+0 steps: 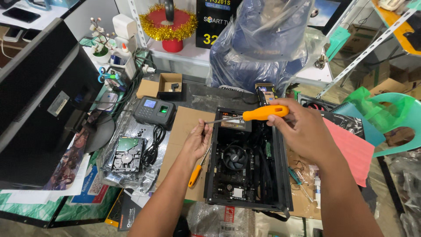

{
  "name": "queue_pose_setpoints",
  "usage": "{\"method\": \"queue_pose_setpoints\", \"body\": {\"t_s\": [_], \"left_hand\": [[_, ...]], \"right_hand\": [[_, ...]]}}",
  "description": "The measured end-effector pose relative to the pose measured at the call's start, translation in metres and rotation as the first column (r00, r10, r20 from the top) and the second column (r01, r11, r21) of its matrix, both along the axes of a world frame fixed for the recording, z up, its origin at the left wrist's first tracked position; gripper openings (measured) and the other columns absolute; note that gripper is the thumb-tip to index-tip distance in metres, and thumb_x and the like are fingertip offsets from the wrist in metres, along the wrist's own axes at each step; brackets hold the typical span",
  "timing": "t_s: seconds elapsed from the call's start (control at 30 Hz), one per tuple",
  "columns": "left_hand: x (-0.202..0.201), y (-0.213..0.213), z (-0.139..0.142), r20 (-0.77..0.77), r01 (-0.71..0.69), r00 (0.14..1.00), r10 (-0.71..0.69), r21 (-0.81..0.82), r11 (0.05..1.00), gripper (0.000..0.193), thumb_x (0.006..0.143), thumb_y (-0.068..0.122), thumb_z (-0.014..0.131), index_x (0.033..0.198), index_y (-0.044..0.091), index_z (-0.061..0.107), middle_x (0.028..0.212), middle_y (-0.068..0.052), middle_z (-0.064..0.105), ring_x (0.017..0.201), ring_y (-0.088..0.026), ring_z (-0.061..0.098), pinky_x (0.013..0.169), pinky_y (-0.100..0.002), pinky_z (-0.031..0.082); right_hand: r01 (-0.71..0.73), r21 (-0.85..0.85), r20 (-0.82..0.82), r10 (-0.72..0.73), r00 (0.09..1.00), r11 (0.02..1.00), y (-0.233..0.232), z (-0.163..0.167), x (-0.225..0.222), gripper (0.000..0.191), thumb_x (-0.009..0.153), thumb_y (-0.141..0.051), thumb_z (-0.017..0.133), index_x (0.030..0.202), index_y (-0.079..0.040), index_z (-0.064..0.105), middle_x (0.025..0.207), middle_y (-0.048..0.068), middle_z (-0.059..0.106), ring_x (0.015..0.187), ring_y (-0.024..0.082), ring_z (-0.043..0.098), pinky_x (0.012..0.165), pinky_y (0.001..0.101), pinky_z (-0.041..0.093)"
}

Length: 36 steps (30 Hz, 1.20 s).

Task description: The person works on an open desktop computer case on a workbench, positions a motherboard with CPU cooler into the case, then uses a screwdriver to drive screws and secure the board inside the case, handling small screws by hand.

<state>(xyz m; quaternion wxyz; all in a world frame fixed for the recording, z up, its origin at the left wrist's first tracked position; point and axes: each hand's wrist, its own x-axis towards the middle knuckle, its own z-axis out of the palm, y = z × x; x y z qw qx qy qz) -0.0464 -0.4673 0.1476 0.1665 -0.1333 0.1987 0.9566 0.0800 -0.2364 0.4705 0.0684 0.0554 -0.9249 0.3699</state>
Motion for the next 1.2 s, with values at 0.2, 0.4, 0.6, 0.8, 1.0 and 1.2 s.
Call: {"method": "queue_pose_setpoints", "body": {"t_s": [0.2, 0.4, 0.6, 0.8, 1.0, 1.2], "left_hand": [[0.005, 0.001, 0.01, -0.085, 0.033, 0.996, -0.034, -0.014, 0.999, 0.03, 0.094, 0.034, 0.068, 0.096, 0.004, 0.062, 0.08, 0.001, 0.06, 0.075, -0.007, 0.065, 0.088, -0.022, 0.062], [0.008, 0.004, 0.019, -0.144, 0.058, 0.988, -0.047, 0.069, 0.996, 0.037, 0.095, 0.034, 0.065, 0.105, -0.001, 0.059, 0.08, 0.001, 0.054, 0.073, -0.007, 0.06, 0.094, -0.023, 0.06], [0.006, 0.004, 0.024, -0.155, 0.082, 0.986, -0.065, 0.109, 0.991, 0.037, 0.095, 0.036, 0.065, 0.102, 0.0, 0.057, 0.079, 0.001, 0.052, 0.072, -0.006, 0.059, 0.096, -0.024, 0.06], [0.004, 0.006, 0.026, -0.133, 0.081, 0.989, -0.066, 0.112, 0.99, 0.036, 0.095, 0.036, 0.064, 0.1, 0.001, 0.057, 0.078, 0.001, 0.052, 0.072, -0.006, 0.059, 0.096, -0.023, 0.06], [0.001, 0.009, 0.03, -0.142, 0.085, 0.988, -0.062, 0.16, 0.984, 0.034, 0.098, 0.035, 0.063, 0.099, 0.001, 0.056, 0.078, 0.0, 0.051, 0.074, -0.007, 0.061, 0.096, -0.023, 0.06], [0.001, 0.01, 0.033, -0.18, 0.046, 0.984, -0.016, 0.162, 0.986, 0.034, 0.097, 0.035, 0.061, 0.1, 0.001, 0.057, 0.081, 0.0, 0.052, 0.075, -0.007, 0.06, 0.098, -0.023, 0.059]], "right_hand": [[0.041, -0.013, 0.011, -0.041, 0.999, 0.999, 0.005, 0.003, 0.003, 0.037, 0.095, -0.016, 0.065, 0.131, -0.008, 0.061, 0.091, 0.008, 0.081, 0.087, 0.013, 0.079, 0.075, 0.0275, 0.055], [0.02, -0.031, -0.014, -0.021, 1.0, 0.999, 0.009, 0.005, 0.006, 0.036, 0.095, -0.017, 0.065, 0.129, -0.007, 0.061, 0.095, 0.007, 0.08, 0.088, 0.012, 0.079, 0.074, 0.025, 0.056], [0.034, -0.043, -0.009, -0.034, 0.999, 0.998, 0.014, 0.004, 0.006, 0.034, 0.095, -0.018, 0.067, 0.127, -0.006, 0.063, 0.093, 0.007, 0.08, 0.086, 0.013, 0.079, 0.071, 0.0257, 0.056], [0.102, -0.048, 0.017, -0.101, 0.995, 0.994, 0.018, 0.002, 0.007, 0.037, 0.094, -0.02, 0.067, 0.129, -0.006, 0.062, 0.092, 0.009, 0.08, 0.086, 0.013, 0.079, 0.071, 0.0265, 0.055], [0.101, -0.05, -0.02, -0.102, 0.995, 0.994, 0.021, 0.001, 0.007, 0.038, 0.094, -0.021, 0.068, 0.128, -0.005, 0.062, 0.096, 0.009, 0.079, 0.087, 0.014, 0.079, 0.075, 0.0274, 0.058], [0.08, -0.125, -0.029, -0.084, 0.996, 0.989, 0.026, -0.003, 0.008, 0.037, 0.095, -0.017, 0.067, 0.128, -0.002, 0.061, 0.102, 0.01, 0.077, 0.088, 0.016, 0.079, 0.076, 0.0281, 0.059]]}}
